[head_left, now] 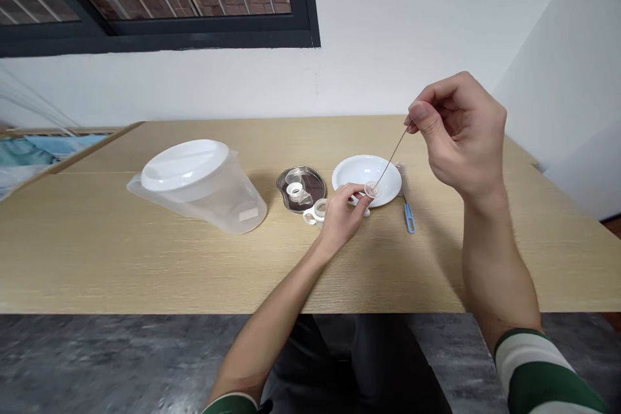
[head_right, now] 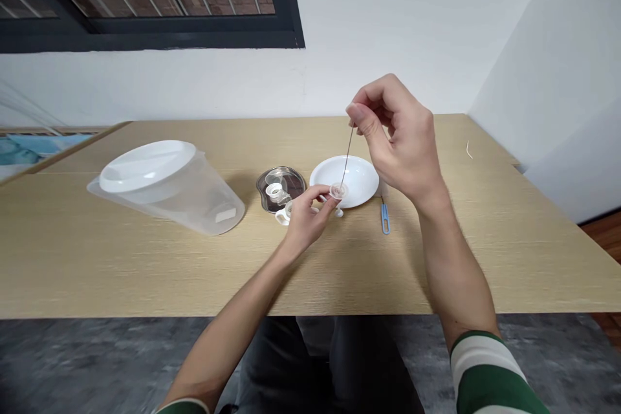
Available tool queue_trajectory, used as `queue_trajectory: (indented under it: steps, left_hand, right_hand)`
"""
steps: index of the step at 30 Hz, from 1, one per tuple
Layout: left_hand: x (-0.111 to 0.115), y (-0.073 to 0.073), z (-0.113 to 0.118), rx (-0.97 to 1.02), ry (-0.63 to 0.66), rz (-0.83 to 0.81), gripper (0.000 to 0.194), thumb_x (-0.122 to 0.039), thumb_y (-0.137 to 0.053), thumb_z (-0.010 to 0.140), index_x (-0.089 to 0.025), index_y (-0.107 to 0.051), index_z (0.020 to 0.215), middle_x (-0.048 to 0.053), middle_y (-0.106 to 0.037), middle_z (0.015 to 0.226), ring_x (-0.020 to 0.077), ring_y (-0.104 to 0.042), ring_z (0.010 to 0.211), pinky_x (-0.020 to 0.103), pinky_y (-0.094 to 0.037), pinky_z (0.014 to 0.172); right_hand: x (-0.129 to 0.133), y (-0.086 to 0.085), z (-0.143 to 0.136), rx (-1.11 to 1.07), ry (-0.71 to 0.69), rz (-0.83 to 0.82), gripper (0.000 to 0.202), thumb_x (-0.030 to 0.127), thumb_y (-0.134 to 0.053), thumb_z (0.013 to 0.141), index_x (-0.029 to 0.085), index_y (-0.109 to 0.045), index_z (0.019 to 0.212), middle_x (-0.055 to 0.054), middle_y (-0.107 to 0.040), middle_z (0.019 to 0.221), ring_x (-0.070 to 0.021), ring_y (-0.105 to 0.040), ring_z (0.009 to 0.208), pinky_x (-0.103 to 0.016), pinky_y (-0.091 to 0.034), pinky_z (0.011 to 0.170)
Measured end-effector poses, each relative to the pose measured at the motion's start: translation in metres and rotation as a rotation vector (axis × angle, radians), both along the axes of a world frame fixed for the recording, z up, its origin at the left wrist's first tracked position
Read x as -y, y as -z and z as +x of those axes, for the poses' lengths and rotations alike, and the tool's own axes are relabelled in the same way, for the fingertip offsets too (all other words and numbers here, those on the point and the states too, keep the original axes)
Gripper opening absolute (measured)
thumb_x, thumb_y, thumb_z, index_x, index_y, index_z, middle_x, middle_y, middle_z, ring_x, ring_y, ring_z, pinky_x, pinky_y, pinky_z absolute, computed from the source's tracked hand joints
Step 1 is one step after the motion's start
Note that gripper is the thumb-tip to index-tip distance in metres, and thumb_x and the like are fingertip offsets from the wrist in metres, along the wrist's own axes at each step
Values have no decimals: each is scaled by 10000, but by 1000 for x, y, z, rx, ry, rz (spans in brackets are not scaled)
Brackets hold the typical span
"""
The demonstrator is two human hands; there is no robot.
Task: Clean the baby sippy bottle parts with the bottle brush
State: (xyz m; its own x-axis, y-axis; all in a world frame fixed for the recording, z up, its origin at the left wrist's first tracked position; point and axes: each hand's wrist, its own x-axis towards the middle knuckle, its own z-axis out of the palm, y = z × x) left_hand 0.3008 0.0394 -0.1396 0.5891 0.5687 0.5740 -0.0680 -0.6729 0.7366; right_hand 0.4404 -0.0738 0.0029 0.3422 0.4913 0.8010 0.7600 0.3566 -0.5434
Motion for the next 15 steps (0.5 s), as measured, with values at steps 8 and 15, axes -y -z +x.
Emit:
queue_trajectory:
  steps: [8, 15]
  left_hand:
    - [0, 2, 1, 7, 26, 10, 95, -228, -663, 914, -211, -716, 991, 37, -742, 911, 169, -642, 815, 306, -468, 761]
    - [-1, 1, 0, 31, 28, 10, 94, -194, -663, 909, -203, -713, 988, 29, -737, 893, 161, -637, 808, 297, -451, 754]
  right_hand:
    - [-1, 0, -1, -18, -18, 30, 188, 481, -621, 945, 299, -616, 897, -32, -652, 834, -206, -631, 763, -401, -535, 727]
    - [-1, 1, 3, 15, -23, 57, 194, 492, -615, 946, 302, -620, 911, -33, -652, 838, -209, -640, 773, -389, -548, 718]
